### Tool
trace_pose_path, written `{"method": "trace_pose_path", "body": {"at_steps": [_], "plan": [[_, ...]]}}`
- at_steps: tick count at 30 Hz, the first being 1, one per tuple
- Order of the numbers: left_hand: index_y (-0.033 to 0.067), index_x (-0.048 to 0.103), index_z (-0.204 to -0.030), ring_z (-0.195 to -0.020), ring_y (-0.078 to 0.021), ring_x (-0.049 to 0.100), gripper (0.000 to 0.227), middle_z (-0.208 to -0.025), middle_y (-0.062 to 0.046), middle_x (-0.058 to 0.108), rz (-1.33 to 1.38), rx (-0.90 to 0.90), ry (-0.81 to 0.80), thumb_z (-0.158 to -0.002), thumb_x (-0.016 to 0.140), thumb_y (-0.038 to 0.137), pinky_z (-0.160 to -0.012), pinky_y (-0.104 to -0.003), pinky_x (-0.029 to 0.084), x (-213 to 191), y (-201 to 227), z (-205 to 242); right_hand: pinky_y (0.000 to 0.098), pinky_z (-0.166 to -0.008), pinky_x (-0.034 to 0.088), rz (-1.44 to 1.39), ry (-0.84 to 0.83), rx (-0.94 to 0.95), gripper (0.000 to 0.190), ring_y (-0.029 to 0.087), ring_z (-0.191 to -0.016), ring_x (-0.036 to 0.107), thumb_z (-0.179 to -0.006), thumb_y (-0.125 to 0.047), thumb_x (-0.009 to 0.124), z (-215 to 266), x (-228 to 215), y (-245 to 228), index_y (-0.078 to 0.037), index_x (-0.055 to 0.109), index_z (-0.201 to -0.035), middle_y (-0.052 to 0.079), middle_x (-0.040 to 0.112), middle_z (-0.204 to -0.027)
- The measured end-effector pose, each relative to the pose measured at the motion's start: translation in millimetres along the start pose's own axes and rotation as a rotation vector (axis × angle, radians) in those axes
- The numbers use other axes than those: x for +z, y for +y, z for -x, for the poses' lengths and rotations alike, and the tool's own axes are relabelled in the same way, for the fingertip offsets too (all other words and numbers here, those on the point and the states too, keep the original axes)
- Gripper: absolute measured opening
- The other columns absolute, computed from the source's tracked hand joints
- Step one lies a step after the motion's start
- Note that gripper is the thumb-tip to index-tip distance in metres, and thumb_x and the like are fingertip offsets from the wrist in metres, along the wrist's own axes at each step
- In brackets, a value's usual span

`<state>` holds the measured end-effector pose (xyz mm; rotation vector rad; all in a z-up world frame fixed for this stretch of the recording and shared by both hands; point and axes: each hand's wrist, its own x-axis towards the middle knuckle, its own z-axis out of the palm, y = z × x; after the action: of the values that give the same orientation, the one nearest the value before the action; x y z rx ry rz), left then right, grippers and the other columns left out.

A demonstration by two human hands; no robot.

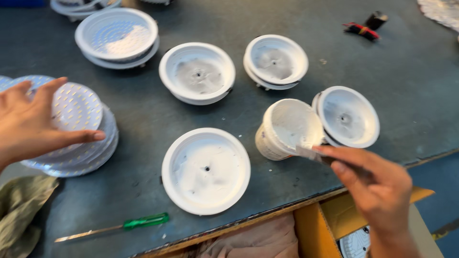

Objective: The person applies a white paste to the interior of circular white housings and the back of circular LED boards using a small spatula. The person repeatedly scoops paste from a container, spreads it onto the components, and stacks the finished items on the table.

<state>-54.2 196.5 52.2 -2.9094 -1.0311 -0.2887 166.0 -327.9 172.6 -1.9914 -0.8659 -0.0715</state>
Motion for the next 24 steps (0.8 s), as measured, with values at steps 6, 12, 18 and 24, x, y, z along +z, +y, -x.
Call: {"method": "trace_pose_path", "body": {"at_steps": [6,12,18,24], "plan": [[0.004,0.054,-0.152,-0.127,-0.0613,0.049,0.138,-0.134,-0.05,0.046,0.155,0.083,0.058,-0.041,0.087,0.08,-0.092,-0.064,0.051,34,-26,-11,0.0261,-0.075,0.055,0.238,-0.257,-0.238,0.023,0.015,-0.081,0.072,-0.09,-0.006,0.07,-71,-19,11,-0.007,0.077,-0.112,0.008,0.079,-0.098],[-0.0031,0.045,-0.144,-0.128,-0.0477,0.055,0.125,-0.132,-0.036,0.053,0.467,0.141,0.16,-0.054,0.086,0.072,-0.101,-0.059,0.048,15,-27,7,0.0359,-0.076,0.056,0.455,-0.465,-0.298,0.025,0.027,-0.087,0.075,-0.088,-0.013,0.069,-105,0,58,-0.011,0.078,-0.111,0.009,0.079,-0.103],[0.015,0.052,-0.146,-0.137,-0.0488,0.036,0.122,-0.149,-0.032,0.038,0.082,0.018,0.152,-0.039,0.099,0.051,-0.103,-0.069,0.029,-69,42,54,0.0368,-0.08,0.057,0.489,-0.557,-0.233,0.027,0.029,-0.091,0.076,-0.083,-0.015,0.07,-121,18,39,-0.013,0.079,-0.108,0.008,0.08,-0.103],[0.0184,0.047,-0.143,-0.143,-0.0469,0.026,0.111,-0.153,-0.026,0.026,0.295,0.19,0.298,-0.046,0.094,0.047,-0.108,-0.072,0.021,-91,113,112,0.0332,-0.082,0.064,0.455,-0.456,-0.042,0.028,0.021,-0.086,0.08,-0.096,-0.021,0.063,-123,3,136,-0.012,0.079,-0.117,0.011,0.083,-0.101]]}}
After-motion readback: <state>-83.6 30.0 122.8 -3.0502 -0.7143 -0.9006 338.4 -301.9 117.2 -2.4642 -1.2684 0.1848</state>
